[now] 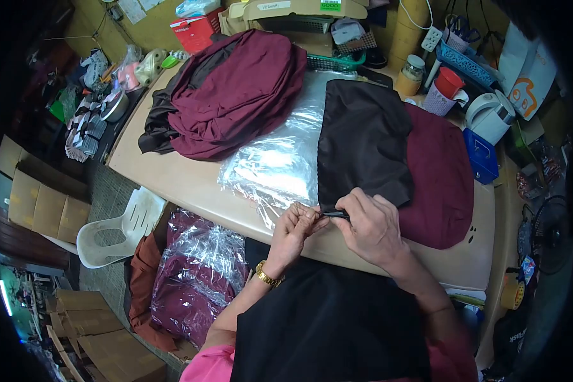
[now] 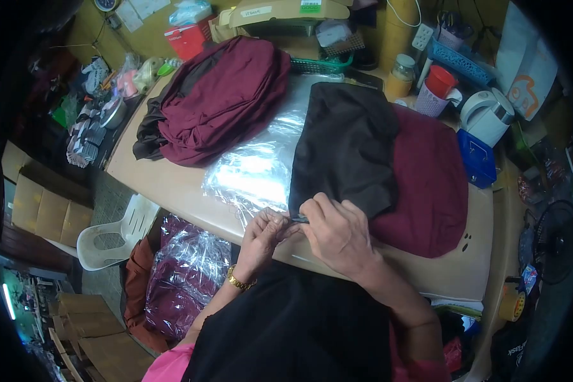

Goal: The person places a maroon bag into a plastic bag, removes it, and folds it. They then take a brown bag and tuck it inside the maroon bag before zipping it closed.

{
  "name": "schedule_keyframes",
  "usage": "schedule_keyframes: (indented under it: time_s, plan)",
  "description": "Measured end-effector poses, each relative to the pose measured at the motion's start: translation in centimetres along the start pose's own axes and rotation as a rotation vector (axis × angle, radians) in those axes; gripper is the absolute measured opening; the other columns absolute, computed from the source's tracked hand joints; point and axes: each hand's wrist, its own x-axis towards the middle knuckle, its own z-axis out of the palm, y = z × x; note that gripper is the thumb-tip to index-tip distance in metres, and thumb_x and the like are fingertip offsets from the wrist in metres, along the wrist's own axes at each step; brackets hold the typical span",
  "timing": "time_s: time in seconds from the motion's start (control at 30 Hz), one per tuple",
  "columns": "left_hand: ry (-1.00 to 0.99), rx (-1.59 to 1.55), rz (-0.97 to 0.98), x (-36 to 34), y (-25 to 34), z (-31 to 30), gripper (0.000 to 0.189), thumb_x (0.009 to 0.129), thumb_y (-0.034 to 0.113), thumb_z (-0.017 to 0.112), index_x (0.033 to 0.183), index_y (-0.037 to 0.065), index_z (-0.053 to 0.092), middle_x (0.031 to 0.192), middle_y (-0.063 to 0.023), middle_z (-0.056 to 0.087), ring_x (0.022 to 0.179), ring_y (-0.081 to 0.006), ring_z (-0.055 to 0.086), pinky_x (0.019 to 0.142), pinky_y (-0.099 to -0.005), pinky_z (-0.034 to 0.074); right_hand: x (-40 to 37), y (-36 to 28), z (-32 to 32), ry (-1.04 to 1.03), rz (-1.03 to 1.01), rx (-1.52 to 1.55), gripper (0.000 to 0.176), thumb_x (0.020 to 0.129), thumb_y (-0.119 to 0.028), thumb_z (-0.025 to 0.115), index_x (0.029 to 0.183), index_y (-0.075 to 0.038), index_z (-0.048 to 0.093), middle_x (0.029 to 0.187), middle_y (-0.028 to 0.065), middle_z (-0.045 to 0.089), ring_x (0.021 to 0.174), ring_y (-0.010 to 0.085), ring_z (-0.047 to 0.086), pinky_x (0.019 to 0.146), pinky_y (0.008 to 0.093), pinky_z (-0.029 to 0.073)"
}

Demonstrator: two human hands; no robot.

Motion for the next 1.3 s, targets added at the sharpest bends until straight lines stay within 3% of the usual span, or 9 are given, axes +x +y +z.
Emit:
schedule_keyframes:
  time_s: [0.23,0.77,0.87,0.97,1.0,1.1,1.2,1.27,1.3]
  plan:
    - [0.019,0.063,0.015,-0.3,0.6,0.9,0.021,0.103,0.015,0.053,0.102,-0.006,0.054,0.099,-0.0088,0.062,0.092,-0.0131,0.066,0.088,-0.0273,0.056,0.4,-0.2,1.0,0.04,-0.068,-0.046,0.031,0.069,-0.008,0.079,0.083,-0.008,0.052,0.079,0.0041,0.056,0.061,0.0212,0.057,0.057,0.0346,0.04]
    - [-0.008,0.059,0.012,-0.2,1.0,1.5,0.018,0.102,0.014,0.053,0.097,-0.004,0.053,0.097,-0.0095,0.061,0.096,-0.0132,0.065,0.089,-0.0281,0.056,0.2,0.2,0.7,-0.024,-0.014,-0.024,0.02,0.076,-0.006,0.07,0.085,-0.007,0.051,0.077,0.0076,0.052,0.069,0.0236,0.062,0.06,0.0359,0.045]
    - [0.014,-0.001,-0.024,-0.3,1.4,1.3,0.02,0.103,0.016,0.052,0.097,-0.003,0.053,0.097,-0.01,0.062,0.095,-0.0138,0.066,0.091,-0.0301,0.056,1.0,1.5,0.8,0.028,0.176,0.333,0.021,0.079,-0.006,0.071,0.093,-0.004,0.055,0.082,0.0089,0.058,0.071,0.0247,0.063,0.064,0.0353,0.049]
    - [-0.093,-0.034,-0.045,-0.4,1.3,0.9,0.02,0.104,0.016,0.049,0.097,-0.002,0.053,0.101,-0.0124,0.063,0.096,-0.015,0.067,0.092,-0.0317,0.057,0.3,5.4,4.3,-0.232,0.266,0.915,0.02,0.085,-0.012,0.075,0.091,0.0,0.06,0.082,-0.0035,0.056,0.07,0.005,0.048,0.064,0.0243,0.043]
    - [-0.096,-0.034,-0.043,-0.4,1.4,0.9,0.02,0.104,0.016,0.049,0.097,-0.002,0.053,0.101,-0.0124,0.063,0.096,-0.015,0.067,0.092,-0.0317,0.057,0.0,5.8,4.8,-0.23,0.265,0.913,0.02,0.085,-0.012,0.075,0.091,0.0,0.06,0.082,-0.0035,0.056,0.07,0.005,0.048,0.064,0.0243,0.043]
    - [-0.007,-0.201,-0.132,-0.4,1.3,-0.3,0.013,0.103,0.011,0.049,0.102,-0.001,0.054,0.103,-0.0135,0.063,0.095,-0.0148,0.067,0.089,-0.0323,0.058,0.0,5.7,5.1,-0.119,0.377,0.829,0.016,0.09,-0.009,0.071,0.082,-0.003,0.059,0.069,-0.0057,0.053,0.066,0.0018,0.043,0.058,0.0216,0.036]
    - [0.109,-0.17,-0.028,-0.3,-0.2,-3.0,0.016,0.097,0.003,0.052,0.112,-0.001,0.054,0.105,-0.0118,0.063,0.088,-0.011,0.065,0.08,-0.0284,0.057,-0.4,5.8,6.0,0.02,0.466,0.92,0.021,0.09,-0.011,0.071,0.079,-0.002,0.057,0.065,-0.0041,0.052,0.063,0.0031,0.042,0.055,0.0238,0.037]
    - [0.14,0.268,0.068,-0.5,-1.0,-2.2,0.029,0.093,0.008,0.064,0.121,0.004,0.056,0.113,-0.0079,0.062,0.078,-0.009,0.061,0.066,-0.024,0.053,-0.5,5.3,5.9,0.051,0.453,0.851,0.021,0.09,-0.011,0.071,0.078,-0.002,0.056,0.065,-0.0032,0.053,0.062,0.0034,0.043,0.055,0.0242,0.037]
    - [0.107,0.411,0.106,-0.4,-1.0,-1.4,0.041,0.089,0.002,0.067,0.127,-0.002,0.053,0.108,-0.0073,0.064,0.067,-0.0041,0.057,0.056,-0.0178,0.046,-0.5,4.9,5.9,0.078,0.439,0.785,0.022,0.09,-0.011,0.071,0.078,-0.002,0.056,0.065,-0.0023,0.054,0.062,0.0036,0.044,0.055,0.0246,0.038]
